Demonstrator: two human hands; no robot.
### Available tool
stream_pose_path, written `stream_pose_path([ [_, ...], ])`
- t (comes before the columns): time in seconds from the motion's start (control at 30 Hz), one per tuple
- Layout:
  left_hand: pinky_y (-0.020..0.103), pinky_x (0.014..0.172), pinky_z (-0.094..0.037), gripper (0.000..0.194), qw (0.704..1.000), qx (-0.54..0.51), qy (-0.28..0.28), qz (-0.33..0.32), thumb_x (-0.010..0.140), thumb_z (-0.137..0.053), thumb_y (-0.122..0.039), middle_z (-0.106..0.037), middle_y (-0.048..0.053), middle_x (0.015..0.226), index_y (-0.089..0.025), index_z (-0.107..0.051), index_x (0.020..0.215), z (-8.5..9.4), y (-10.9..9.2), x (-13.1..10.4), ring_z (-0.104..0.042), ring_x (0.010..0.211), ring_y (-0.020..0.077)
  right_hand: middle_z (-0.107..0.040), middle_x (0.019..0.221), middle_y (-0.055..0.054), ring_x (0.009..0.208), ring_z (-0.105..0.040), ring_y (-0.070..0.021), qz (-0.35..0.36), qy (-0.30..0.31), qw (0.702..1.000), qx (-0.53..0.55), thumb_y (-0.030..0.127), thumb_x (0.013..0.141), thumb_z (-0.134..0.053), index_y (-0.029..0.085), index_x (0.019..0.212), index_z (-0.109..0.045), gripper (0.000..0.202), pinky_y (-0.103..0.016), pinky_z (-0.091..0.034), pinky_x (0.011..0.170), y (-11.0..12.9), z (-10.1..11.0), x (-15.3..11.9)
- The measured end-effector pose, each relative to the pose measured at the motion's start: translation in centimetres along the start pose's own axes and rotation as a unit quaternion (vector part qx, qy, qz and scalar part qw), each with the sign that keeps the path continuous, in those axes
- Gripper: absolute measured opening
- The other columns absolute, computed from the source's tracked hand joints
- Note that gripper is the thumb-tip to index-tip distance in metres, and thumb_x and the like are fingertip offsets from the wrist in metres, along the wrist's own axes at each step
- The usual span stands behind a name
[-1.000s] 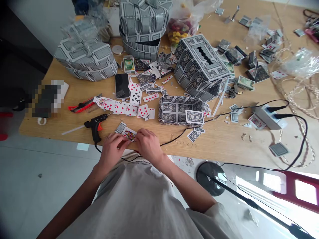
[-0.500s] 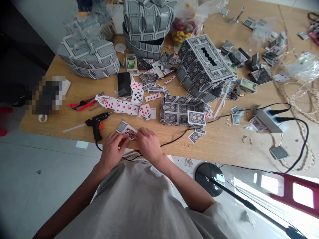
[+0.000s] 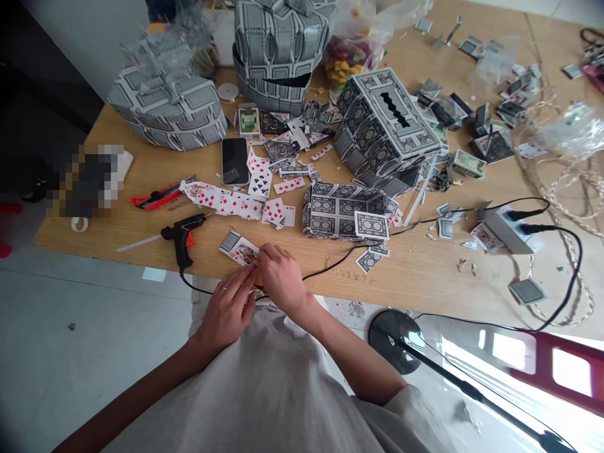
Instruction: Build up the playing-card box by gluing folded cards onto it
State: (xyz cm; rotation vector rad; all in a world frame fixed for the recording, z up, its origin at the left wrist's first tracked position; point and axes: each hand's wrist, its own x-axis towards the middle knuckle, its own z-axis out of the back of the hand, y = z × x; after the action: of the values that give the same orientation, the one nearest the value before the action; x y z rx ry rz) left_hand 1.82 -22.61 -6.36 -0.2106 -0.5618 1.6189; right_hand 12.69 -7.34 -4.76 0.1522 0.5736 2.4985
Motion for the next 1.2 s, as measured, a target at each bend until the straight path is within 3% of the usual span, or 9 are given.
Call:
stream_pose_path([
  [0.47, 0.050, 0.123, -0.049, 0.073, 0.998, 0.055, -0.011, -0.011, 0.104, -0.051, -0.016, -0.062, 0.018, 0.156, -0.013, -0.023, 0.172, -0.4, -0.6, 0.1, -0.059, 0.145, 0.0295, -0.072, 0.113, -0.011, 0.095, -0.068, -0.0229, 0.005, 0.033, 0.999, -0.003, 0.013, 0.110, -0.051, 0.016, 0.102, -0.069, 0.020, -0.035, -0.053, 0.082, 0.6, 0.4, -0.2],
  [0.8, 0.050, 0.124, -0.048, 0.060, 0.999, 0.051, -0.003, -0.005, 0.104, -0.050, -0.016, -0.064, 0.019, 0.152, -0.012, -0.041, 0.164, -0.5, -0.4, 0.2, -0.060, 0.144, 0.0294, -0.072, 0.112, -0.011, 0.097, -0.069, -0.0243, -0.010, 0.013, 1.000, 0.018, 0.013, 0.108, -0.055, 0.018, 0.102, -0.068, 0.015, -0.034, -0.053, 0.080, 0.6, 0.1, -0.4],
  [0.97, 0.049, 0.123, -0.048, 0.048, 0.997, 0.070, 0.003, -0.009, 0.106, -0.053, -0.020, -0.067, 0.018, 0.148, -0.012, -0.052, 0.154, 0.0, -0.4, 0.7, -0.064, 0.139, 0.0292, -0.074, 0.110, -0.008, 0.095, -0.072, -0.0223, -0.029, -0.025, 0.995, 0.094, 0.014, 0.107, -0.059, 0.021, 0.115, -0.067, 0.013, -0.031, -0.054, 0.077, -0.8, -0.4, -0.7],
  [1.1, 0.049, 0.121, -0.049, 0.052, 0.997, 0.071, 0.009, -0.011, 0.107, -0.052, -0.019, -0.069, 0.017, 0.146, -0.015, -0.049, 0.158, 0.1, -0.3, 1.0, -0.065, 0.137, 0.0292, -0.076, 0.114, -0.008, 0.100, -0.073, -0.0212, 0.030, -0.049, 0.988, 0.144, 0.010, 0.107, -0.054, 0.021, 0.113, -0.071, 0.021, -0.031, -0.058, 0.086, -2.4, -0.8, -1.1],
  [1.2, 0.049, 0.119, -0.051, 0.051, 0.994, 0.104, 0.009, -0.018, 0.107, -0.052, -0.019, -0.069, 0.019, 0.145, -0.010, -0.051, 0.157, -0.5, -0.5, 1.0, -0.066, 0.136, 0.0308, -0.076, 0.124, -0.010, 0.112, -0.070, -0.0235, 0.085, -0.072, 0.982, 0.150, 0.007, 0.106, -0.050, 0.021, 0.124, -0.072, 0.032, -0.036, -0.061, 0.098, -3.3, -1.0, -1.7],
])
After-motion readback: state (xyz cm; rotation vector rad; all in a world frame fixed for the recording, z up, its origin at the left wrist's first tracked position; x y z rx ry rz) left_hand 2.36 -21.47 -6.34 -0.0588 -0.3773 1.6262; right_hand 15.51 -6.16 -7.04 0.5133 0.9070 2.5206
